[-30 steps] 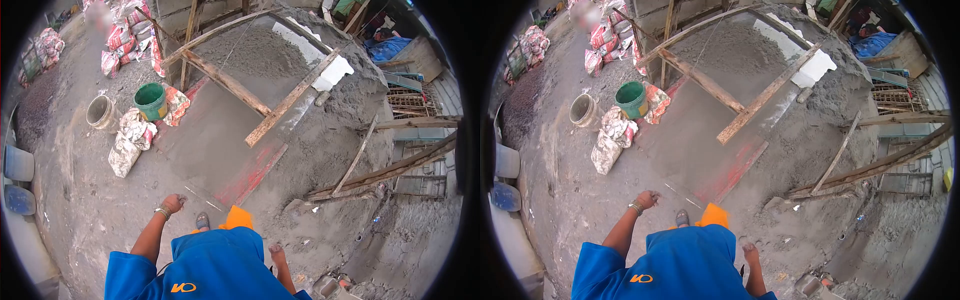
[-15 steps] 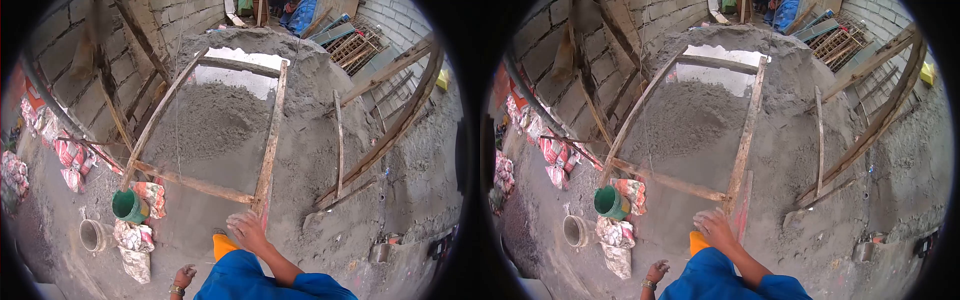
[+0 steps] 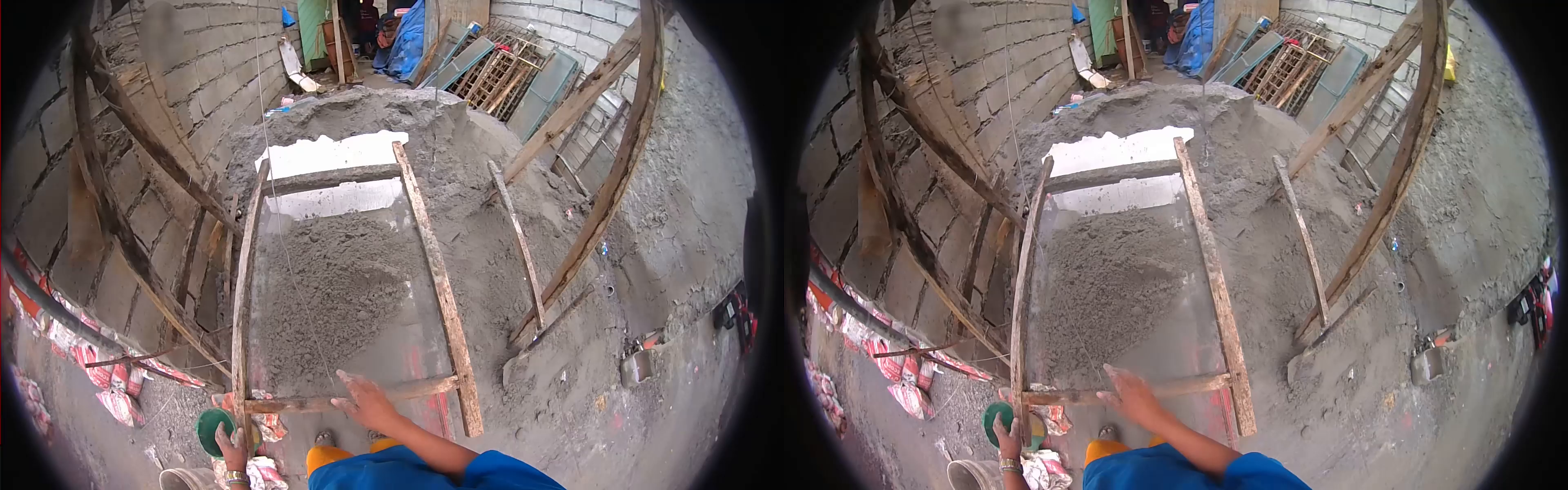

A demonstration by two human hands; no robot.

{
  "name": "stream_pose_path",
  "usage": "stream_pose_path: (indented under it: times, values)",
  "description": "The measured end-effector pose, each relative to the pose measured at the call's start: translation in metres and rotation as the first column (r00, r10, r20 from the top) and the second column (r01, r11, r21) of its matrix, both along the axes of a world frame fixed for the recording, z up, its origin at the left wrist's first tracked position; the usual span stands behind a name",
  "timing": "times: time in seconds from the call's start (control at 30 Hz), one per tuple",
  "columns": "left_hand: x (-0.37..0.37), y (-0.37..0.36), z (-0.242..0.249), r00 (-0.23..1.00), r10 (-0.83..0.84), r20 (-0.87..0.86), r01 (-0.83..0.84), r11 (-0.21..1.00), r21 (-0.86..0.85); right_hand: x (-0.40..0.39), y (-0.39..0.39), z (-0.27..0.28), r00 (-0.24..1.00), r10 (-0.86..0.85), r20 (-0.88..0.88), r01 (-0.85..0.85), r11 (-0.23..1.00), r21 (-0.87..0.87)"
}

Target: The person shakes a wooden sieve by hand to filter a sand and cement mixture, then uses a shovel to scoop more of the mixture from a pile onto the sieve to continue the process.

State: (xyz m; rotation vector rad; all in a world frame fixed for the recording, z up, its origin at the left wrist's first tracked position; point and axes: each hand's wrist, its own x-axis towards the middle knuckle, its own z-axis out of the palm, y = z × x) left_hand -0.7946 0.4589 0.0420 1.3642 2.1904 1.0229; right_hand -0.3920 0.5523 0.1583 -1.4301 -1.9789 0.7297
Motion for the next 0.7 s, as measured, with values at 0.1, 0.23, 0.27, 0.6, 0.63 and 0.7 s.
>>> stream_pose_path:
  times: [0.1,0.23,0.27,0.6,0.63,0.7]
  values:
    - [-0.03,0.044,-0.04,0.987,-0.103,0.126,0.108,0.994,-0.035,-0.009,-0.001,-0.007,0.996,-0.079,0.039,0.079,0.997,0.006]
    - [-0.056,0.077,-0.079,0.715,-0.003,0.699,0.318,0.892,-0.321,-0.03,0.003,-0.03,0.989,-0.144,-0.039,0.143,0.989,-0.026]
    - [-0.047,0.087,-0.07,0.672,0.038,0.74,0.361,0.855,-0.372,-0.033,0.001,-0.029,0.984,-0.167,-0.068,0.162,0.984,-0.075]
    - [-0.038,0.115,-0.07,0.536,0.108,0.837,0.558,0.699,-0.448,-0.077,0.01,-0.028,0.957,-0.291,-0.02,0.286,0.949,-0.136]
    - [-0.04,0.111,-0.073,0.534,0.106,0.839,0.566,0.693,-0.447,-0.079,0.015,-0.027,0.947,-0.322,-0.006,0.318,0.938,-0.134]
    - [-0.043,0.105,-0.075,0.527,0.114,0.842,0.578,0.678,-0.454,-0.082,0.022,-0.023,0.939,-0.343,0.009,0.341,0.93,-0.14]
